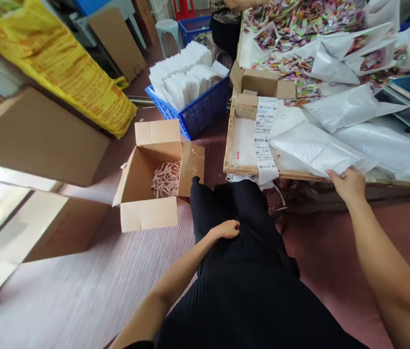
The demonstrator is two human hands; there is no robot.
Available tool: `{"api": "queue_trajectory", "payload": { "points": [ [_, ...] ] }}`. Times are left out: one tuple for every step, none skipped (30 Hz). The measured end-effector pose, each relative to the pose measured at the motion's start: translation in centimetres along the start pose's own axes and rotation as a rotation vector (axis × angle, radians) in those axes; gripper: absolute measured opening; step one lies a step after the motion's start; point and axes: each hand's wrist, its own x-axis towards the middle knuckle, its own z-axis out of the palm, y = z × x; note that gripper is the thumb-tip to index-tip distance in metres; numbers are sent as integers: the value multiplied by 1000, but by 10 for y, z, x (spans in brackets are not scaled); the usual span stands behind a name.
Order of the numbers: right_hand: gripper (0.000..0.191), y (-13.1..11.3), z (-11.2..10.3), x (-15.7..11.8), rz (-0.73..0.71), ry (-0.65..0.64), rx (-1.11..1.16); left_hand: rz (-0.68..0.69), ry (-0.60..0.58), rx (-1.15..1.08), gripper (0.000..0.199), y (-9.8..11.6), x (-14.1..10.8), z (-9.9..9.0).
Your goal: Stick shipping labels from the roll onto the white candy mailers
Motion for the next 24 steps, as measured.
{"api": "queue_trajectory", "payload": {
  "points": [
    [30,-2,2,-8,15,-1,30,8,-11,57,30,4,2,-4],
    [25,-5,4,-17,22,-7,64,19,-30,112,32,8,4,-7],
    [20,-10,6,-27,21,-11,97,25,-57,162,33,12,6,-7],
    [18,-16,8,-36,19,-8,133,28,-86,209,34,16,9,-7],
    [22,-24,10,-46,15,-2,176,29,-117,252,33,20,13,-4],
    [28,-34,12,-56,8,4,227,28,-145,291,31,24,16,-2],
    [34,-45,15,-65,-3,6,284,28,-170,325,29,29,20,1],
    [38,-56,17,-73,-19,4,342,31,-189,351,27,33,24,4],
    [40,-67,19,-81,-39,1,391,39,-200,370,26,36,28,6],
    [41,-76,21,-87,-58,0,425,48,-199,384,27,39,33,8],
    [40,-85,23,-92,-73,5,439,58,-184,395,31,42,38,9],
    [37,-90,24,-95,-83,19,434,65,-155,407,37,43,42,11],
    [33,-94,25,-98,-90,38,410,74,-113,421,46,43,47,12],
    [28,-95,26,-99,-91,63,367,79,-71,435,57,43,52,15],
    [24,-95,26,-99,-87,96,307,83,-39,445,65,42,57,18],
    [21,-93,25,-98,-82,132,236,86,-20,449,66,40,61,23],
    [19,-90,23,-95,-81,169,163,89,-11,444,61,39,65,27],
    [19,-86,22,-92,-89,201,103,95,-11,430,53,38,68,31],
    [19,-83,19,-88,-111,218,67,103,-14,409,46,37,71,35],
    [18,-80,17,-85,-148,213,59,113,-18,384,44,38,74,38],
    [16,-79,16,-81,-195,185,80,129,-24,357,44,40,75,39],
    [15,-78,15,-78,-243,142,120,144,-39,328,43,42,76,39],
    [14,-78,14,-76,-283,94,172,158,-63,299,40,45,76,38],
    [13,-79,15,-75,-310,51,226,170,-92,270,36,47,75,35]
  ]
}}
